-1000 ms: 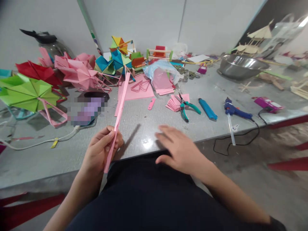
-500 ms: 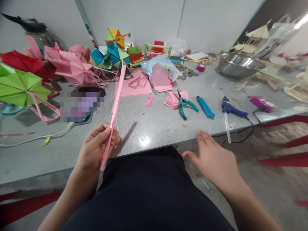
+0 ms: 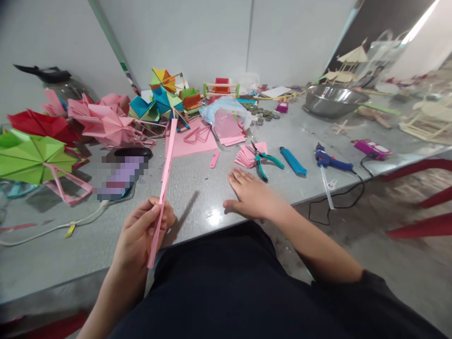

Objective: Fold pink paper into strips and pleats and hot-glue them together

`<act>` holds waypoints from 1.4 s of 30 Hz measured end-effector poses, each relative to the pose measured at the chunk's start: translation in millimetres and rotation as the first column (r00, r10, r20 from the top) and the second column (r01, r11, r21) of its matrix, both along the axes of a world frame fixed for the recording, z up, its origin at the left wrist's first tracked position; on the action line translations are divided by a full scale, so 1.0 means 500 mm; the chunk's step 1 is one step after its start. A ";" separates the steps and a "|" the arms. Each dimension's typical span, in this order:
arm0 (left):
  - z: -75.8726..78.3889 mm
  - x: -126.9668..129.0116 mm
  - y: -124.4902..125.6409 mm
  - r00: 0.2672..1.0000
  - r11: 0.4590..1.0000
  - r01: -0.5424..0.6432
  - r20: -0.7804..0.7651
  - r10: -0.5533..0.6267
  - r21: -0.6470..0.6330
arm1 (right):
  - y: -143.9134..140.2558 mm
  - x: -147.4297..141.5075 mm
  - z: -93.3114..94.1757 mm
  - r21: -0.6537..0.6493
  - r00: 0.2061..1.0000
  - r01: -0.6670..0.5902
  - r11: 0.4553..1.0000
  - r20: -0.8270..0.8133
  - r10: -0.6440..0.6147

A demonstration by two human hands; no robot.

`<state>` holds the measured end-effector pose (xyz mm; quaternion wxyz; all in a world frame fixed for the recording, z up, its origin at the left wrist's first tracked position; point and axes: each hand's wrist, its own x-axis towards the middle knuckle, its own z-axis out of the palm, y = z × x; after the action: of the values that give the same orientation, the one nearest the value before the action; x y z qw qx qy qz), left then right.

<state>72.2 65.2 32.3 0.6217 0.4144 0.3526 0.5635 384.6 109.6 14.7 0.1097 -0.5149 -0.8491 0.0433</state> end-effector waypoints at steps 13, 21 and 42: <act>0.003 0.000 0.006 1.000 1.000 -0.004 -0.019 0.004 0.007 | -0.233 0.127 0.024 0.372 0.841 0.511 0.775 -0.030 -0.540; 0.002 -0.001 0.005 0.999 1.000 -0.013 -0.043 0.014 0.011 | -0.051 0.175 0.014 0.084 0.960 0.215 0.973 -0.204 -0.194; 0.001 -0.001 0.007 0.998 1.000 -0.024 -0.057 0.024 0.015 | -0.106 0.223 0.017 0.142 0.984 0.109 0.984 -0.153 -0.087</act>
<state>71.9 68.5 32.7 0.6015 0.4306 0.3712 0.5612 496.3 56.7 23.4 0.2123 -0.5419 -0.8131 0.0115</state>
